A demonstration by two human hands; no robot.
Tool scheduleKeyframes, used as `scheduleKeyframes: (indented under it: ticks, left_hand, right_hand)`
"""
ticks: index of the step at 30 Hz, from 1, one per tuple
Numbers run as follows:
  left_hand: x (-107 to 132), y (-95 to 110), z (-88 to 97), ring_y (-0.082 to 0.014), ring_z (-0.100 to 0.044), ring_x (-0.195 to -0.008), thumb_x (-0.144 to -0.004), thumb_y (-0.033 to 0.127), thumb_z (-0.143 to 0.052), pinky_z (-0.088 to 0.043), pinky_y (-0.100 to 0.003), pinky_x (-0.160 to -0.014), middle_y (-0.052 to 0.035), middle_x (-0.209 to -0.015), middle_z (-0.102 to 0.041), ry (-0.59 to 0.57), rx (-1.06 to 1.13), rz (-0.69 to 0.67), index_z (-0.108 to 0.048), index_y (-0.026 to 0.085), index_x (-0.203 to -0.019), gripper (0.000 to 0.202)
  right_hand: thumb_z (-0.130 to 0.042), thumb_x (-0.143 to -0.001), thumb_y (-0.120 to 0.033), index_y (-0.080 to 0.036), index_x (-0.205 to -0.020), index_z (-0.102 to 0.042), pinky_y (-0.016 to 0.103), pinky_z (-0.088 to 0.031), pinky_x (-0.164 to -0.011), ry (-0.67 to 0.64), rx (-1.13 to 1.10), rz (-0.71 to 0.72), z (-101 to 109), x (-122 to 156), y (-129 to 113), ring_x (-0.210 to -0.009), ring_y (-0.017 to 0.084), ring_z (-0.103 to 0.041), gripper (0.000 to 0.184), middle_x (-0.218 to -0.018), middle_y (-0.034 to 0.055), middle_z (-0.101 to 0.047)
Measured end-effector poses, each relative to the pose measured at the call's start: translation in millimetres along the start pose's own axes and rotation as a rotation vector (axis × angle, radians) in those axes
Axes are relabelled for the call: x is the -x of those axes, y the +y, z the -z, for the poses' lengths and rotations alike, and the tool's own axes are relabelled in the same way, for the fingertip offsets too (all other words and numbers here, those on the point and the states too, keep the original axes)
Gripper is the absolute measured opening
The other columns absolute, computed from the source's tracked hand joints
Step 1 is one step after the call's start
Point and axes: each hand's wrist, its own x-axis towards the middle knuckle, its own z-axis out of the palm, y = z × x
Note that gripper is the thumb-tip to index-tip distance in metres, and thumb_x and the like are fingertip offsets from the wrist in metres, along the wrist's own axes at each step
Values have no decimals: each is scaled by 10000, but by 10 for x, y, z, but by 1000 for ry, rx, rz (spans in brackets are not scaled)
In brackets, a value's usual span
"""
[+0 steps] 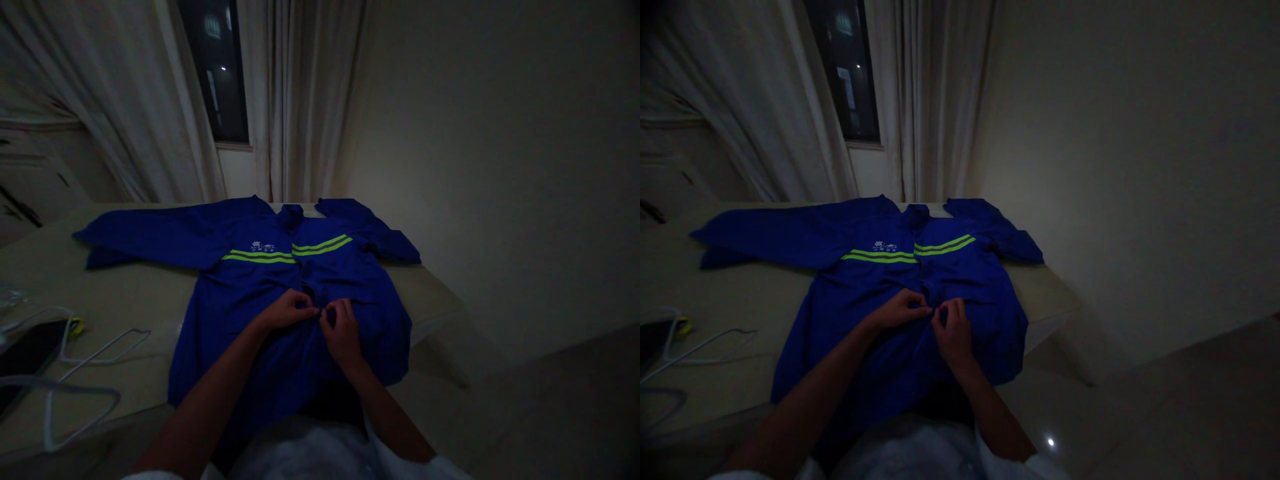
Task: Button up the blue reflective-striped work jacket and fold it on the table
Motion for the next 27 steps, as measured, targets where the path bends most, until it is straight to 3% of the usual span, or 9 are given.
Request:
scheduleKeyframes:
  ticks: [3, 5, 11, 20, 27]
  left_hand:
    - [23, -4, -17, -169, -599, -786, -811, 510, -732, -439, -258, -738, -12, -809, -707, 70, -39, -45, -753, 159, -862, 355]
    - [31, 10, -22, -157, -567, -752, -816, 529, -710, -427, -251, -702, 3, -760, -661, 103, -58, -20, -720, 161, -797, 368]
    - [-13, 86, 34, -100, -384, -619, -753, 660, -715, -338, -224, -585, 65, -633, -442, 19, 54, 111, -574, 173, -681, 513]
    - [-56, 105, 51, -97, -363, -610, -743, 703, -716, -297, -233, -581, 58, -628, -448, -42, 74, 158, -640, 152, -704, 557]
    - [-40, 121, 110, -88, -354, -592, -667, 699, -797, -267, -227, -563, 72, -613, -445, -64, 142, 196, -638, 161, -734, 564]
  right_hand:
    - [-603, -911, -218, -232, -886, -584, 304, -484, -724, -60, -48, -39, 2, -40, 11, -804, 183, -611, 34, -934, 32, -600]
    - [-640, -877, -208, -229, -858, -600, 290, -478, -700, -114, -90, -59, 19, -72, 12, -769, 170, -603, 49, -904, 21, -606]
    - [-674, -844, -191, -219, -886, -626, 271, -478, -707, -183, -175, -63, 94, -108, -17, -747, 149, -592, 70, -918, 8, -614]
    - [-621, -887, -183, -224, -940, -613, 295, -492, -769, -107, -199, -13, 92, -18, 7, -842, 177, -604, 68, -985, 34, -614]
    - [-664, -872, -198, -217, -871, -625, 285, -462, -752, -175, -215, -64, 87, -93, -8, -801, 163, -590, 44, -891, 4, -618]
